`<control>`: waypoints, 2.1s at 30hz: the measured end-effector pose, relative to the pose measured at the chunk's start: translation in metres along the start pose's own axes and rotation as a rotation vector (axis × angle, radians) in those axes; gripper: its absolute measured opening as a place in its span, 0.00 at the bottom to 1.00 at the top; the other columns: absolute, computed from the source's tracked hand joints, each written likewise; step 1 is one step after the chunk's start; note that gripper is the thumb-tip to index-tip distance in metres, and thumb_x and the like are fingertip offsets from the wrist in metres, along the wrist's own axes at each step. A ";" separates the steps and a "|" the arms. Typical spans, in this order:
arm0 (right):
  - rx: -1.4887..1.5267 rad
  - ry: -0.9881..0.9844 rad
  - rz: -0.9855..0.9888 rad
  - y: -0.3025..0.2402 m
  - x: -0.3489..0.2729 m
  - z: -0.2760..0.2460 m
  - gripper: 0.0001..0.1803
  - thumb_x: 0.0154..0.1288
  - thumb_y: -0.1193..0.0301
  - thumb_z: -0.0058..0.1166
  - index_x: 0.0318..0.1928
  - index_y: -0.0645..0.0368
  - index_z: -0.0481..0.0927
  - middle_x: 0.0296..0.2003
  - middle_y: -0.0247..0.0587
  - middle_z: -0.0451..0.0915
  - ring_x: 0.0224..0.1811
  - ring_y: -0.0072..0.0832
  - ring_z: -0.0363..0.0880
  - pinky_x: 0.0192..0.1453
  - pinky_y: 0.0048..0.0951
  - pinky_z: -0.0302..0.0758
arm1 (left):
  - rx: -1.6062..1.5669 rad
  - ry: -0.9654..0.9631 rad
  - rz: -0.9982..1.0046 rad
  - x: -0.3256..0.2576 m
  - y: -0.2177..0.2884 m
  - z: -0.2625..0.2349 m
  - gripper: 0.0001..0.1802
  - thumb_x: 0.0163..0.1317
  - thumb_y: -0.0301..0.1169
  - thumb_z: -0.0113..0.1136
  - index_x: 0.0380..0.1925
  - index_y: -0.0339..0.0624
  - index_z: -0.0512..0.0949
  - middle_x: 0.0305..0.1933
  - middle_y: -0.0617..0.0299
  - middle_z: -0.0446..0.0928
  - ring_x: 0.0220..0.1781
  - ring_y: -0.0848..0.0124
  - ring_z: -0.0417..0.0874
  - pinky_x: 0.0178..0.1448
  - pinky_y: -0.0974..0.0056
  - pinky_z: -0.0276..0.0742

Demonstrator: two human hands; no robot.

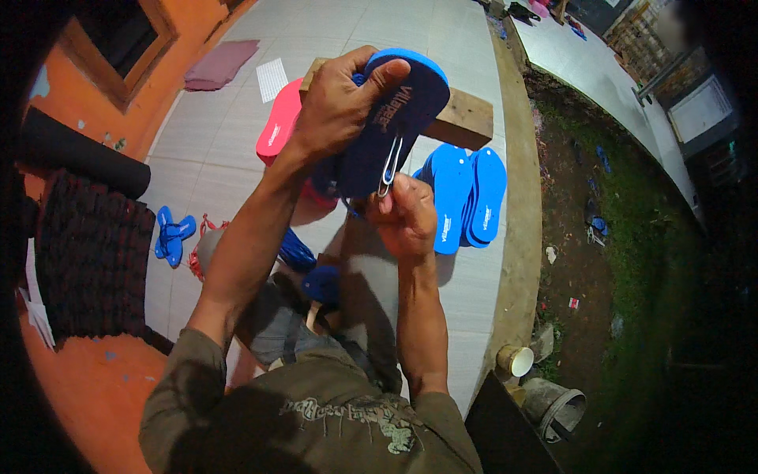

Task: The person assembles flip-flops by using a wooden jig to pull rubber straps through holes in the blue foam soles.

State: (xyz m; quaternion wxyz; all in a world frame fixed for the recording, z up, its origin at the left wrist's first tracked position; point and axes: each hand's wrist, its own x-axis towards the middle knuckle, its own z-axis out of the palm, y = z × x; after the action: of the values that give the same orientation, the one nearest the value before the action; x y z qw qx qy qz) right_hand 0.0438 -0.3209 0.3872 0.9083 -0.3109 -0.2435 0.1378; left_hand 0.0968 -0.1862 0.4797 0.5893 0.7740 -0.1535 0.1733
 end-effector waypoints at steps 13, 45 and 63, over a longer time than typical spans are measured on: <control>-0.880 0.445 -0.120 -0.045 0.026 0.069 0.17 0.64 0.62 0.46 0.45 0.62 0.70 0.39 0.35 0.74 0.39 0.17 0.71 0.42 0.19 0.68 | -0.500 0.073 -0.095 -0.043 0.008 0.008 0.25 0.54 0.50 0.56 0.32 0.35 0.75 0.26 0.67 0.75 0.27 0.82 0.71 0.32 0.76 0.69; -1.132 0.017 -0.609 -0.025 -0.060 0.035 0.08 0.52 0.70 0.53 0.32 0.53 0.69 0.32 0.41 0.78 0.38 0.35 0.77 0.47 0.37 0.72 | 0.066 -0.005 0.487 -0.151 -0.010 0.001 0.17 0.58 0.40 0.52 0.36 0.37 0.78 0.32 0.56 0.75 0.30 0.65 0.77 0.30 0.66 0.73; -1.139 0.590 -0.450 -0.015 -0.007 0.026 0.16 0.52 0.73 0.60 0.40 0.65 0.72 0.33 0.44 0.78 0.35 0.26 0.77 0.38 0.25 0.73 | 0.260 0.163 -0.019 -0.085 -0.008 0.024 0.11 0.55 0.34 0.57 0.31 0.36 0.75 0.25 0.56 0.77 0.26 0.68 0.78 0.29 0.66 0.70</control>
State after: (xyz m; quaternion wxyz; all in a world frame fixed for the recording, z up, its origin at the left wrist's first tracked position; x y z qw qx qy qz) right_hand 0.0261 -0.3224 0.4121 0.6380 -0.7070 -0.0790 -0.2948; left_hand 0.0262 -0.2041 0.4283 0.4961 0.8287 -0.0742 0.2483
